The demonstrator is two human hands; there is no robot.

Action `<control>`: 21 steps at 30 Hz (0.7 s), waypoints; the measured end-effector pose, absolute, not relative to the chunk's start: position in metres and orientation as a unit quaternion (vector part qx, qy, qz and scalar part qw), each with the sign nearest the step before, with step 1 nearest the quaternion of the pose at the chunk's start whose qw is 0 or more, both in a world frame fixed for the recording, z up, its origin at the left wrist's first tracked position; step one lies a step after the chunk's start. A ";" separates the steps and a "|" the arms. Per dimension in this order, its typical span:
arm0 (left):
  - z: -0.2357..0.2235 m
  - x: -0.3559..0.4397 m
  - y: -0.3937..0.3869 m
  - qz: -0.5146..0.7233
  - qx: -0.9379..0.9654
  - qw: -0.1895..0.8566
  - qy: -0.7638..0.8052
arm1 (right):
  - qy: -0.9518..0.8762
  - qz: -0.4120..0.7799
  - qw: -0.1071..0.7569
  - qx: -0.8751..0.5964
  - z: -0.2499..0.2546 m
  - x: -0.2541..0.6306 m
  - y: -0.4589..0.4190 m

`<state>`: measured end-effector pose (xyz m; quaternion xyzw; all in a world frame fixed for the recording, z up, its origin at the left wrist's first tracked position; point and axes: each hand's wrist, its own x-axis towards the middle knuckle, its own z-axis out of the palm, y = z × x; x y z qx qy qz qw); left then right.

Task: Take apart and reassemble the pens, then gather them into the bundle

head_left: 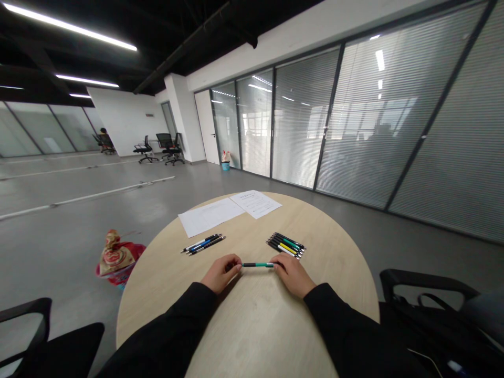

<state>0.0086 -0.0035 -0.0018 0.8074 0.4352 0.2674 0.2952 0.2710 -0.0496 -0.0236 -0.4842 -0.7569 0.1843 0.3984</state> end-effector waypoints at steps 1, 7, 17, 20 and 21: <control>-0.002 0.008 -0.003 0.266 0.807 0.298 0.435 | -0.757 0.184 0.399 -0.484 -0.023 0.271 -0.050; -0.003 0.008 -0.004 0.268 0.804 0.307 0.434 | -0.752 0.194 0.409 -0.480 -0.022 0.271 -0.049; -0.003 0.011 -0.005 0.284 0.791 0.326 0.433 | -0.660 0.313 0.467 -0.499 -0.042 0.272 -0.040; -0.003 0.011 -0.006 0.291 0.788 0.332 0.428 | -0.638 0.363 0.473 -0.487 -0.045 0.272 -0.038; -0.003 0.011 -0.006 0.292 0.787 0.336 0.427 | -0.633 0.378 0.472 -0.483 -0.045 0.272 -0.038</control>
